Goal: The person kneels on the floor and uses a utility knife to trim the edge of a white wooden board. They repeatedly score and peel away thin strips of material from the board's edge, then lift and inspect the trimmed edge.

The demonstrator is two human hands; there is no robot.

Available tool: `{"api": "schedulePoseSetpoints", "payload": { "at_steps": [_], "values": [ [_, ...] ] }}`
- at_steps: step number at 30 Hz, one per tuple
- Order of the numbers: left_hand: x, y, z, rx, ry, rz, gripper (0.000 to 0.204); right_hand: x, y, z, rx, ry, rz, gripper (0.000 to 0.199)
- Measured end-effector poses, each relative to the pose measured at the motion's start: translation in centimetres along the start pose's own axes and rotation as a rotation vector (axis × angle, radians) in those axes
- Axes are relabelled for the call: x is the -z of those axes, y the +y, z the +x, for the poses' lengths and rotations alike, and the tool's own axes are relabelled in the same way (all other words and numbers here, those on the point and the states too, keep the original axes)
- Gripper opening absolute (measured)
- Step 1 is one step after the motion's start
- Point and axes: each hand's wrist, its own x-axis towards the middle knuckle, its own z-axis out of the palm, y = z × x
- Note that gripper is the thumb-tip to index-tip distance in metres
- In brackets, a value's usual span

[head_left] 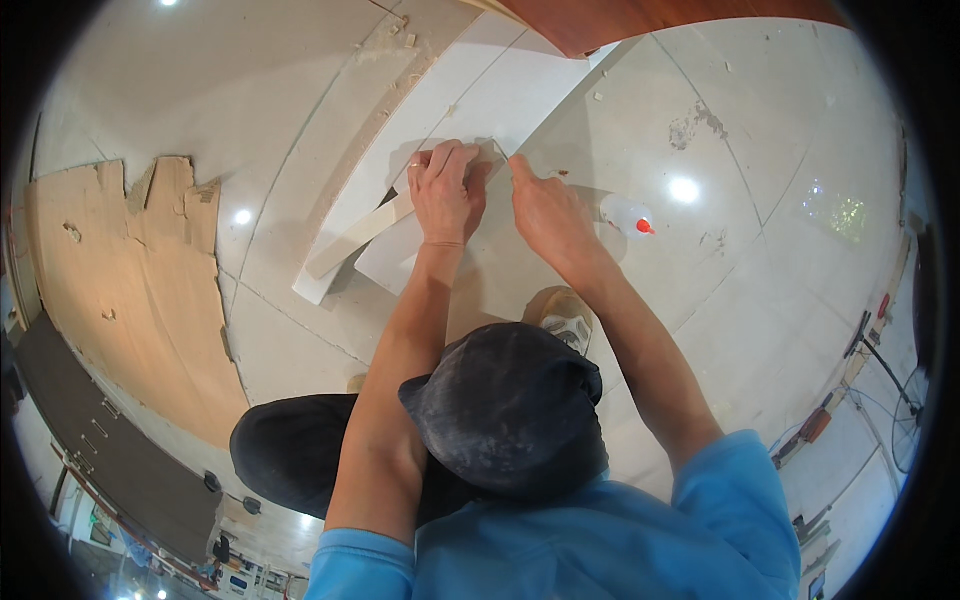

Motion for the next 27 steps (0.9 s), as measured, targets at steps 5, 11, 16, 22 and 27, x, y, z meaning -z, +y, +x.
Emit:
{"api": "schedulePoseSetpoints", "payload": {
  "at_steps": [5,11,16,22,27],
  "values": [
    [-0.1,-0.1,-0.1,0.018,-0.006,-0.005,0.024,0.0,0.1,-0.6,-0.011,-0.015,0.026,0.02],
    [-0.3,-0.3,0.0,0.021,-0.011,0.03,0.025,-0.3,0.6,-1.2,-0.033,-0.038,0.036,0.02],
    [-0.1,-0.2,-0.1,0.011,0.007,0.011,0.026,-0.6,0.8,-1.6,0.001,-0.002,0.056,0.021],
    [0.1,-0.2,-0.1,-0.006,-0.024,0.026,0.028,-0.7,1.0,-1.9,-0.017,-0.036,0.056,0.019],
    [0.2,-0.2,0.0,-0.024,-0.021,0.02,0.029,-0.5,1.0,-2.5,-0.059,-0.063,0.042,0.028]
  ]
}}
